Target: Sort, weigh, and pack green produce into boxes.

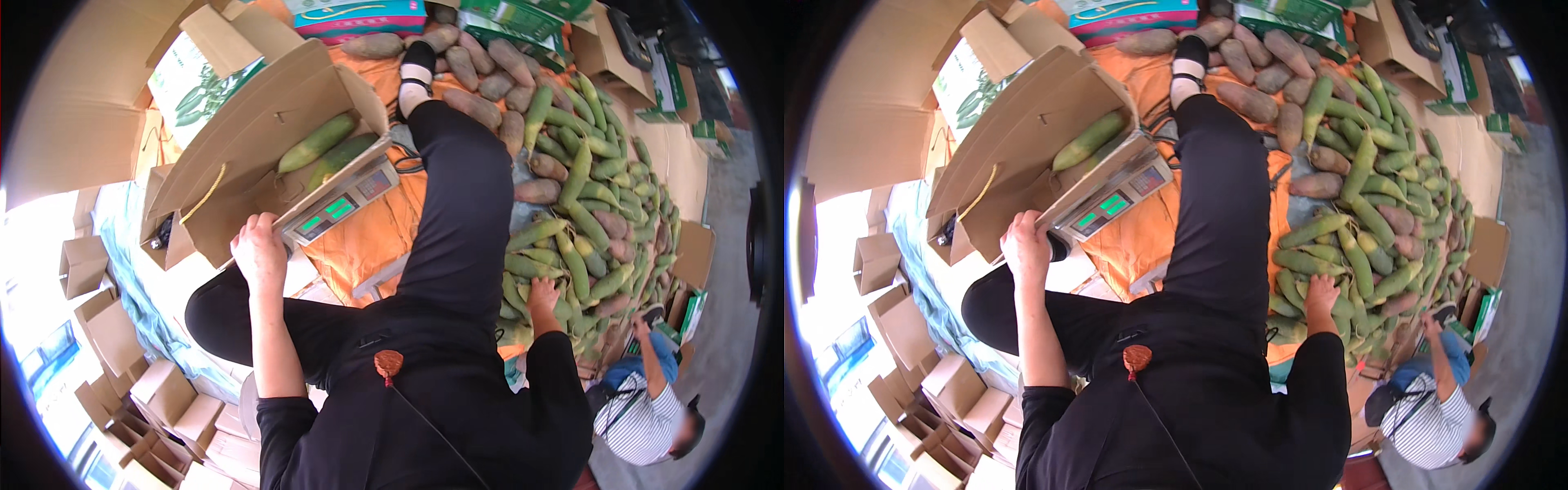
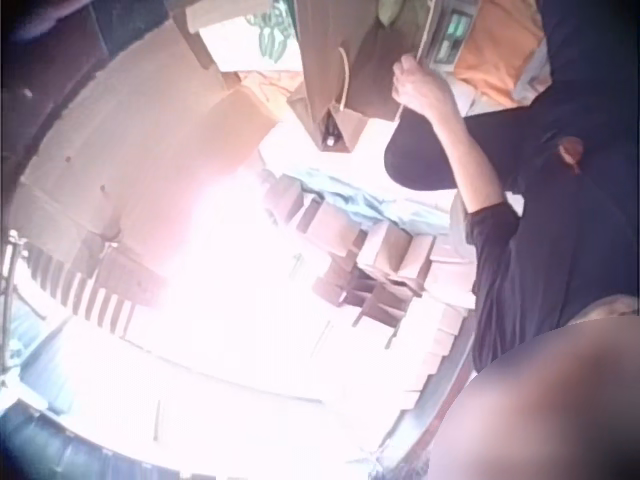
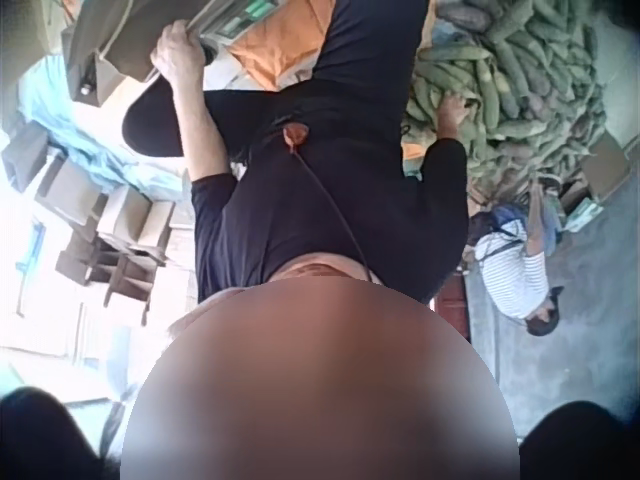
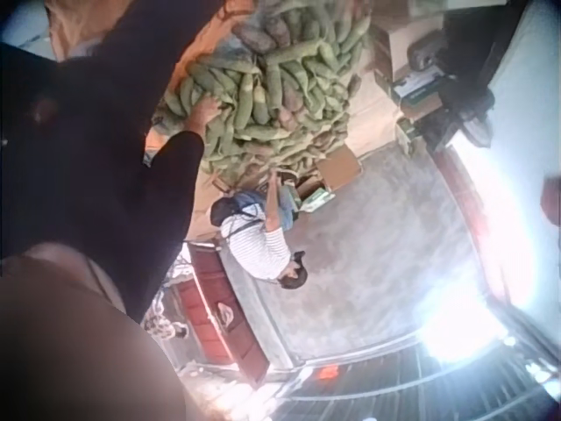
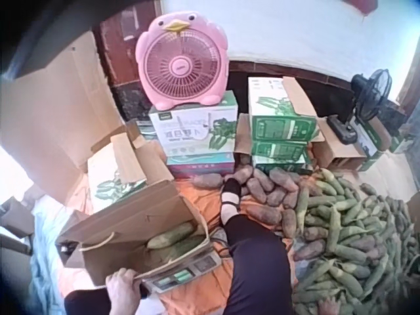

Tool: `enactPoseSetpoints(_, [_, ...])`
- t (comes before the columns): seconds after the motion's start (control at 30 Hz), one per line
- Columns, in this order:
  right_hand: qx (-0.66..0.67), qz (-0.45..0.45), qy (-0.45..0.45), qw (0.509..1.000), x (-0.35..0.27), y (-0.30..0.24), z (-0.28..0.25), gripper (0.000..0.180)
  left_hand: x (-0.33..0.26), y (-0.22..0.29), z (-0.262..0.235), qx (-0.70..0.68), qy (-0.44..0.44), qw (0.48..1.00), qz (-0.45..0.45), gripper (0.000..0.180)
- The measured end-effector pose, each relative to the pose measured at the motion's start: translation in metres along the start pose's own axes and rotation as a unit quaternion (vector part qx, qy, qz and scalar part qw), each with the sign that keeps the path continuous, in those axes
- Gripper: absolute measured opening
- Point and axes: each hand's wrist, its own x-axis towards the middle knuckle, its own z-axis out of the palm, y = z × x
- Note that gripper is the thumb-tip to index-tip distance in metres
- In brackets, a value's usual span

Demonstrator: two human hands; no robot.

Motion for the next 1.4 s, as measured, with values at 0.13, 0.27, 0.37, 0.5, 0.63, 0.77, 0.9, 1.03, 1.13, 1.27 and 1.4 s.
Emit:
enactPoseSetpoints(0.13, [0.042, 0.026, 0.006, 0.999, 0.004, 0.001, -0.014, 0.040, -0.001, -0.003, 0.001, 0.000, 0.011, 1.000, 0.001, 0.011])
enactPoseSetpoints(0.27, [0.194, 0.061, 0.059, 0.977, 0.020, 0.017, -0.030, 0.062, -0.002, -0.005, 0.003, -0.015, 0.003, 1.000, 0.000, 0.012])
enactPoseSetpoints(0.37, [0.275, 0.053, 0.113, 0.953, 0.028, 0.024, -0.045, 0.068, -0.003, -0.007, 0.005, -0.018, 0.018, 1.000, -0.006, 0.012])
enactPoseSetpoints(0.5, [0.456, 0.033, 0.210, 0.864, 0.043, 0.044, -0.060, 0.071, -0.004, -0.011, 0.007, -0.016, 0.030, 0.999, 0.000, 0.011])
enactPoseSetpoints(0.63, [0.652, -0.080, 0.270, 0.704, 0.024, 0.037, -0.128, 0.051, -0.003, -0.012, 0.008, -0.019, 0.030, 0.999, -0.002, 0.018])
enactPoseSetpoints(0.77, [0.667, -0.190, 0.346, 0.632, 0.001, 0.026, -0.236, 0.049, -0.005, -0.015, 0.011, -0.018, 0.035, 0.999, 0.003, 0.018])
enactPoseSetpoints(0.9, [0.684, -0.288, 0.394, 0.543, -0.074, -0.011, -0.352, 0.057, -0.006, -0.013, 0.010, -0.027, 0.053, 0.998, 0.015, 0.017])
enactPoseSetpoints(1.03, [0.668, -0.460, 0.369, 0.454, -0.126, -0.058, -0.426, 0.057, -0.007, -0.013, 0.010, -0.032, 0.049, 0.998, 0.011, 0.016])
enactPoseSetpoints(1.13, [0.636, -0.537, 0.300, 0.466, -0.150, -0.113, -0.461, 0.053, -0.008, -0.015, 0.012, -0.037, 0.059, 0.998, 0.009, 0.016])
enactPoseSetpoints(1.27, [0.609, -0.575, 0.179, 0.516, -0.146, -0.205, -0.471, 0.049, -0.007, -0.016, 0.011, -0.038, 0.059, 0.997, 0.010, 0.014])
enactPoseSetpoints(1.4, [0.551, -0.563, 0.140, 0.600, -0.125, -0.298, -0.449, 0.051, -0.006, -0.016, 0.012, -0.041, 0.061, 0.997, 0.013, 0.013])
